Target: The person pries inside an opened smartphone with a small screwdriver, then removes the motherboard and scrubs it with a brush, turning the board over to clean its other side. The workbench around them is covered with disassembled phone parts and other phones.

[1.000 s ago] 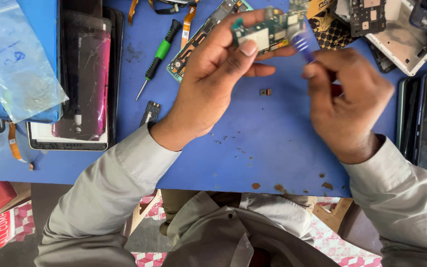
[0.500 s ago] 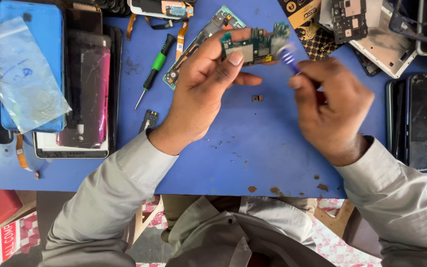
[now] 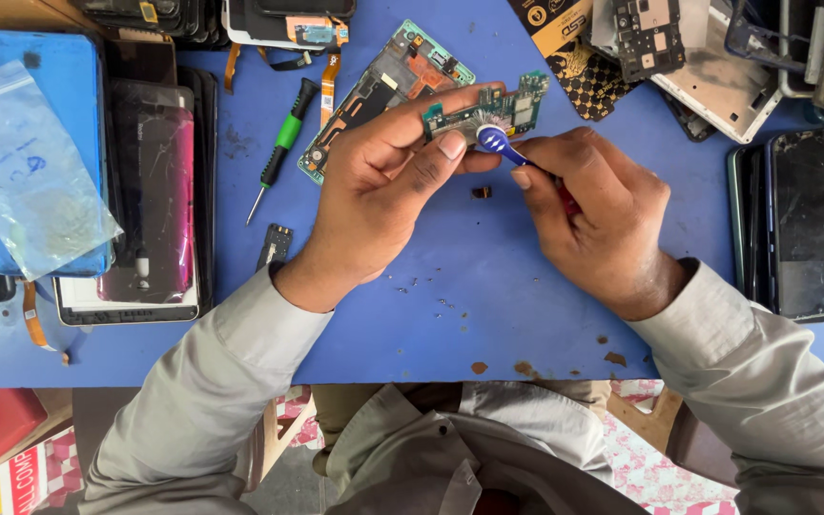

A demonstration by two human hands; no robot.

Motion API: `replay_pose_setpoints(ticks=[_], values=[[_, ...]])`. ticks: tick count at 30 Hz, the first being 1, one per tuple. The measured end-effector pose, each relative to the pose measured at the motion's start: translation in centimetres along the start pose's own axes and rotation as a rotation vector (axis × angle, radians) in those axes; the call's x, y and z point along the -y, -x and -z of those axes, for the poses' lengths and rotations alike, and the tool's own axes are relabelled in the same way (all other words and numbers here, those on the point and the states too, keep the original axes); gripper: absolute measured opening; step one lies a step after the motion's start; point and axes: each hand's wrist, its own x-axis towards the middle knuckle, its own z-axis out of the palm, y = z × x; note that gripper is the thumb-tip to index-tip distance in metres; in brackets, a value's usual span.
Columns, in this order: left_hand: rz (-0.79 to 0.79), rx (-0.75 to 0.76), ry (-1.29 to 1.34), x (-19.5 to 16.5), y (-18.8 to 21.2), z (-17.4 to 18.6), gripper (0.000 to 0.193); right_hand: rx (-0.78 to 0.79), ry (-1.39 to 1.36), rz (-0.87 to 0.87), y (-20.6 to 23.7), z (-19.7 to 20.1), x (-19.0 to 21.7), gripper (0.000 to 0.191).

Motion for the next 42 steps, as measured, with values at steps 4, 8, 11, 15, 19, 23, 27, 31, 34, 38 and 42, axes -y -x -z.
replay_pose_setpoints(ticks=[4, 8, 11, 15, 19, 23, 27, 31, 34, 38, 42], values=[[-0.004, 0.019, -0.002, -0.1, 0.0, 0.0, 0.041, -0.072, -0.001, -0.146, -0.2, 0.2, -0.1, 0.011], [0.016, 0.020, -0.005, -0.1, -0.1, -0.4, 0.042, -0.029, 0.016, -0.048, -0.1, -0.2, -0.3, 0.011], [0.016, 0.028, -0.031, -0.4, -0.2, -0.5, 0.043, -0.054, -0.015, -0.098, 0.2, -0.2, -0.4, 0.010], [0.037, 0.013, -0.089, -0.5, -0.2, -1.0, 0.046, -0.041, -0.012, -0.100, 0.3, 0.1, -0.8, 0.011], [0.028, 0.034, -0.075, -0.7, -0.6, -1.3, 0.045, -0.062, 0.011, -0.075, 0.3, 0.5, -1.4, 0.009], [-0.004, 0.010, -0.075, -0.8, -0.7, -1.3, 0.039, -0.193, -0.169, -0.294, 0.2, 1.1, -1.9, 0.010], [-0.009, -0.022, -0.073, -0.8, -0.7, -1.2, 0.040, -0.142, -0.066, -0.162, 0.3, 1.3, -1.2, 0.013], [-0.001, -0.032, -0.092, -0.9, -0.6, -0.9, 0.038, -0.045, -0.010, -0.097, 0.1, 0.6, -0.6, 0.012], [-0.004, -0.024, -0.131, -0.8, -0.5, -0.7, 0.041, -0.024, 0.010, -0.082, -0.2, 0.4, -0.6, 0.009], [0.004, -0.039, -0.155, -0.6, -0.5, -0.6, 0.040, -0.047, -0.013, -0.109, -0.4, 0.3, -0.7, 0.008], [-0.002, -0.009, -0.170, -0.5, -0.5, -0.2, 0.037, 0.006, 0.034, -0.064, -0.4, -0.1, -0.5, 0.009]])
